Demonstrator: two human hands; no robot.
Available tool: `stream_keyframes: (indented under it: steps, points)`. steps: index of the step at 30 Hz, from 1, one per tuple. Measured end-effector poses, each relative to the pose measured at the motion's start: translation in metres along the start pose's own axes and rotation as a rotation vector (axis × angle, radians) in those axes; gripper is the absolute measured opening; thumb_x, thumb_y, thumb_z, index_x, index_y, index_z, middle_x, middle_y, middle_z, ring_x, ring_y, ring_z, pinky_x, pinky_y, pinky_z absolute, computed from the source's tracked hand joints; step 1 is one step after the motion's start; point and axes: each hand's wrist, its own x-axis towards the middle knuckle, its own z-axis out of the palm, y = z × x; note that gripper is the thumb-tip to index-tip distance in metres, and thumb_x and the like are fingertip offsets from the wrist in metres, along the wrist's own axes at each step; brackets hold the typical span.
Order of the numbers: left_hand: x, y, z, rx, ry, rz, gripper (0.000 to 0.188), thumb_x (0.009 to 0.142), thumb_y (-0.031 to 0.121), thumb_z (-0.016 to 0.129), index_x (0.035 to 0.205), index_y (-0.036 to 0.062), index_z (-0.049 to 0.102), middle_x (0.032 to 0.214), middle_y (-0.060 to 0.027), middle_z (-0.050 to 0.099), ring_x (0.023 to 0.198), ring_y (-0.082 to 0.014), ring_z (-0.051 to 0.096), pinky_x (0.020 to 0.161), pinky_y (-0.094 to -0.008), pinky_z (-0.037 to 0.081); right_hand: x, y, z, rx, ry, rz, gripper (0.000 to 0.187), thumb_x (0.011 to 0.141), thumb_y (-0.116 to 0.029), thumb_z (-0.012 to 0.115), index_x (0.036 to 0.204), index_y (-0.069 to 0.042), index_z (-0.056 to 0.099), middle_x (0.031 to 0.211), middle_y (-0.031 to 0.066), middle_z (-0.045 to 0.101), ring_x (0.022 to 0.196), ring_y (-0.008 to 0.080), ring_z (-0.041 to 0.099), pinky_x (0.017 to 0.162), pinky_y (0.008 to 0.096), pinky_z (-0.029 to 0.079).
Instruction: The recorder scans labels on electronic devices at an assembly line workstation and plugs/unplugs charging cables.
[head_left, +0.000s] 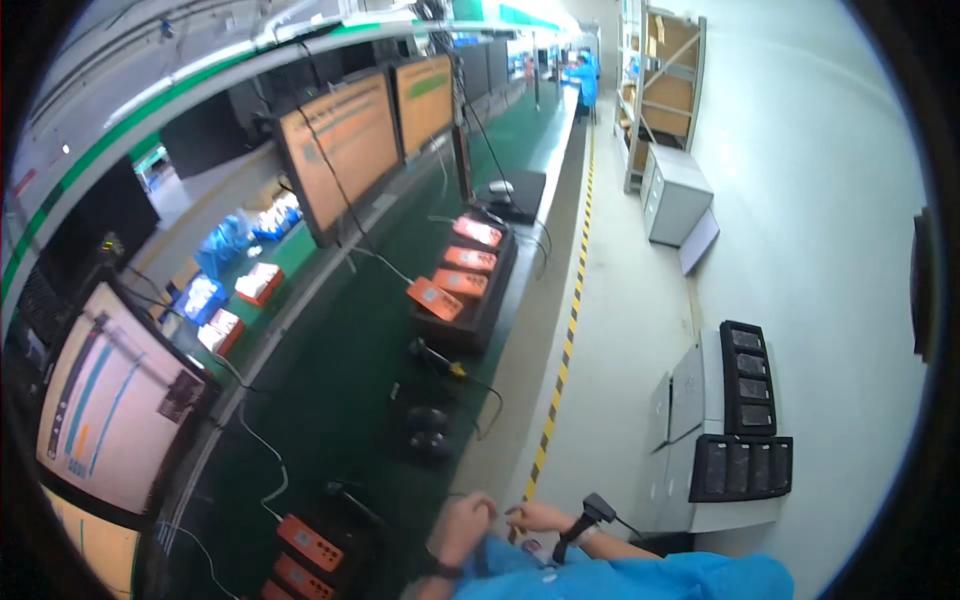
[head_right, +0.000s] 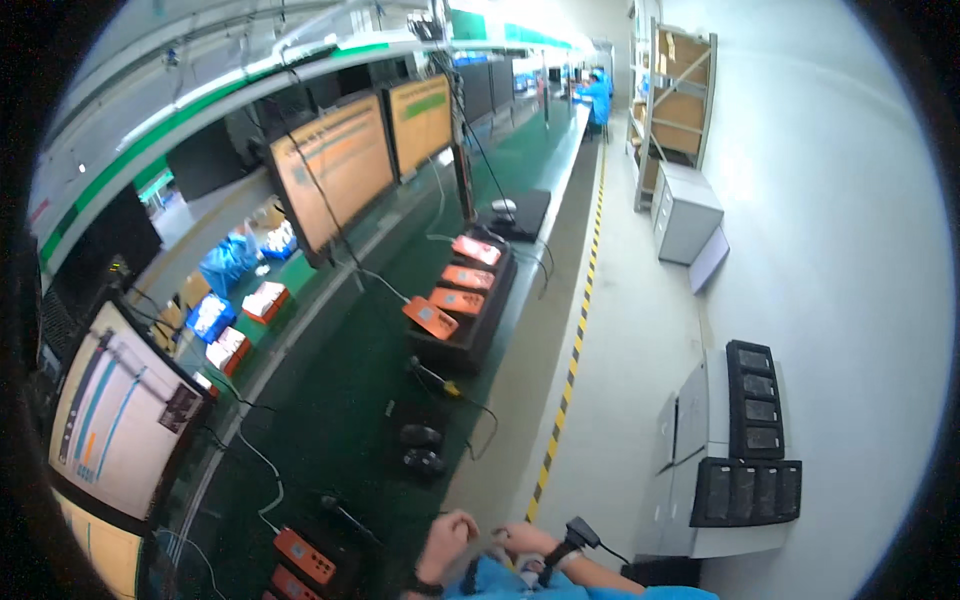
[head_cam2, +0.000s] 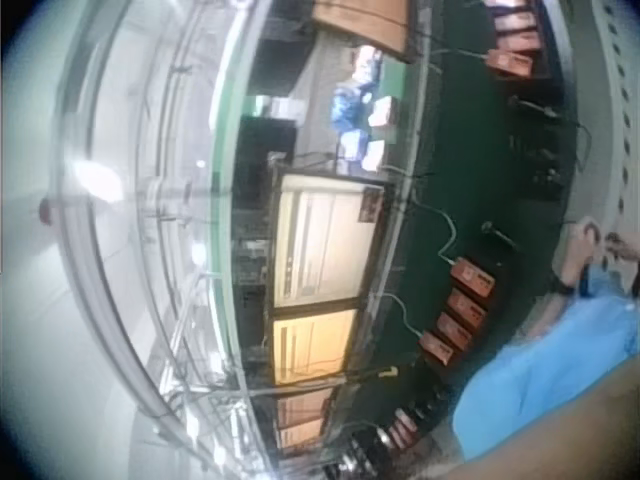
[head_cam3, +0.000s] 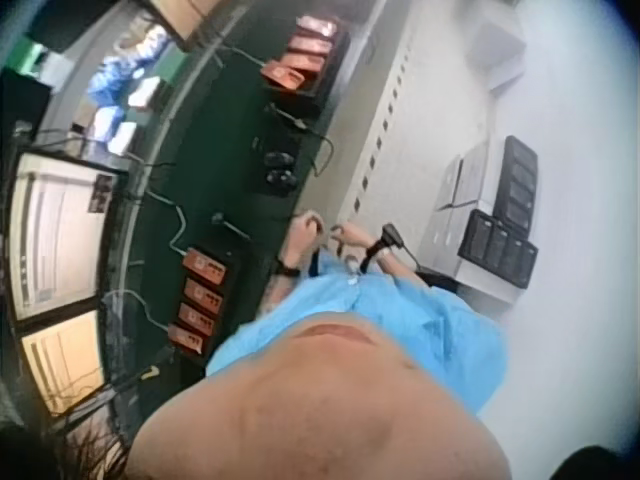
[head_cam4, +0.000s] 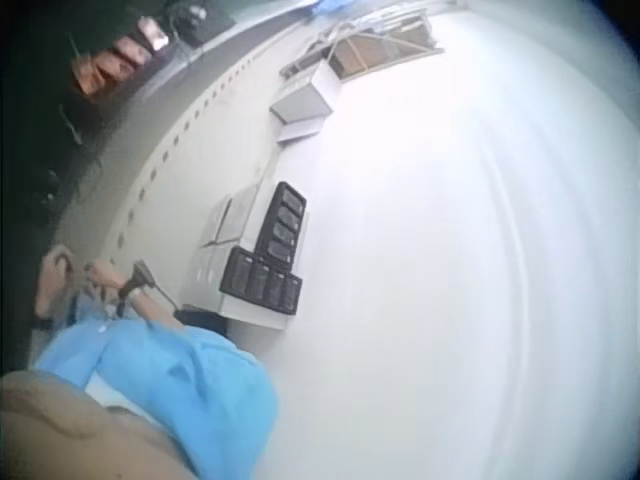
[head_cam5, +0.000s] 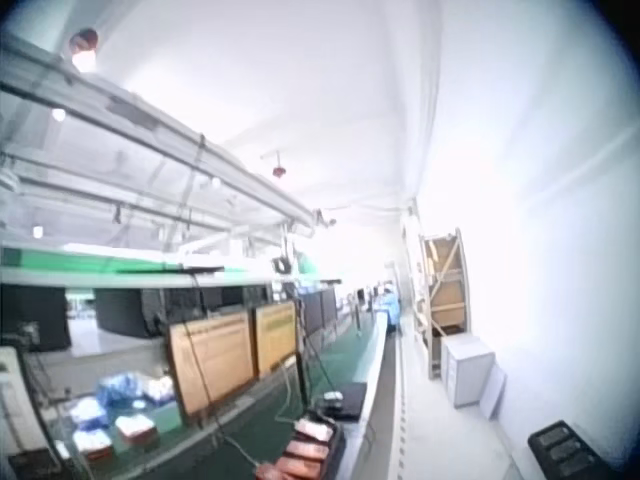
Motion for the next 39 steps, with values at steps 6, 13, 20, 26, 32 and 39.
stream_keyframes:
  steps: [6, 13, 20, 26, 32, 39]
  points:
    - [0.132, 0.043, 0.02, -0.135, 0.076, 0.19, 0.022, 0.083, -0.005, 0.044, 0.077, -0.0018, 0.065, 0.071, -0.0074, 0.065, 0.067, -0.0118, 0.059, 0.063, -0.0273, 0.047, 0.054, 0.01, -0.114, 0.078, 0.175, -0.189, 0.039, 0.096, -0.032, 0.059, 0.122, -0.003, 0.063, 0.098, 0.0173, 0.073, 0.091, 0.0308, 0.07, 0.081, 0.0399, 0.054]
    - [0.342, 0.094, 0.015, -0.133, 0.151, 0.162, 0.024, 0.084, -0.005, 0.042, 0.076, -0.0022, 0.064, 0.065, -0.0046, 0.059, 0.059, -0.0105, 0.054, 0.056, -0.0258, 0.043, 0.121, 0.011, -0.347, 0.085, 0.222, -0.115, 0.04, 0.096, -0.028, 0.061, 0.126, -0.002, 0.06, 0.096, 0.0139, 0.073, 0.089, 0.023, 0.071, 0.079, 0.037, 0.054]
    - [0.489, 0.143, 0.003, -0.214, 0.187, 0.172, 0.022, 0.09, -0.004, 0.042, 0.082, -0.0009, 0.063, 0.071, -0.0038, 0.06, 0.062, -0.0096, 0.053, 0.058, -0.0253, 0.043, 0.246, 0.024, -0.558, 0.271, 0.53, -0.141, 0.031, 0.093, -0.021, 0.06, 0.116, -0.001, 0.067, 0.092, 0.0102, 0.074, 0.081, 0.019, 0.07, 0.076, 0.0346, 0.055]
    - [0.56, 0.109, -0.005, -0.299, 0.352, -0.08, 0.023, 0.091, -0.002, 0.041, 0.089, 0.002, 0.063, 0.073, -0.001, 0.058, 0.062, -0.0073, 0.05, 0.059, -0.0235, 0.041, 0.462, -0.012, -0.671, -0.274, 0.606, -0.518, 0.036, 0.087, -0.024, 0.07, 0.113, 0.0, 0.066, 0.109, 0.0188, 0.066, 0.109, 0.0375, 0.059, 0.095, 0.0424, 0.047]
    - [0.635, 0.106, -0.013, -0.25, 0.658, -0.337, 0.022, 0.092, -0.002, 0.041, 0.097, -0.0005, 0.061, 0.08, -0.0024, 0.06, 0.075, -0.0102, 0.057, 0.069, -0.0262, 0.047, 0.661, -0.076, -0.718, -0.462, 0.654, -0.738, 0.05, 0.086, -0.034, 0.071, 0.119, 0.003, 0.063, 0.128, 0.0245, 0.056, 0.122, 0.0409, 0.05, 0.105, 0.0456, 0.042]
    - [0.593, 0.208, -0.1, -0.112, 0.765, -0.514, 0.019, 0.097, 0.012, 0.055, 0.107, -0.0016, 0.063, 0.093, -0.0076, 0.068, 0.089, -0.0139, 0.066, 0.08, -0.0291, 0.051, 0.682, -0.11, -0.738, -0.241, 0.1, -0.704, 0.036, 0.092, -0.03, 0.066, 0.093, 0.006, 0.069, 0.093, 0.0232, 0.067, 0.1, 0.0398, 0.061, 0.086, 0.0472, 0.049]
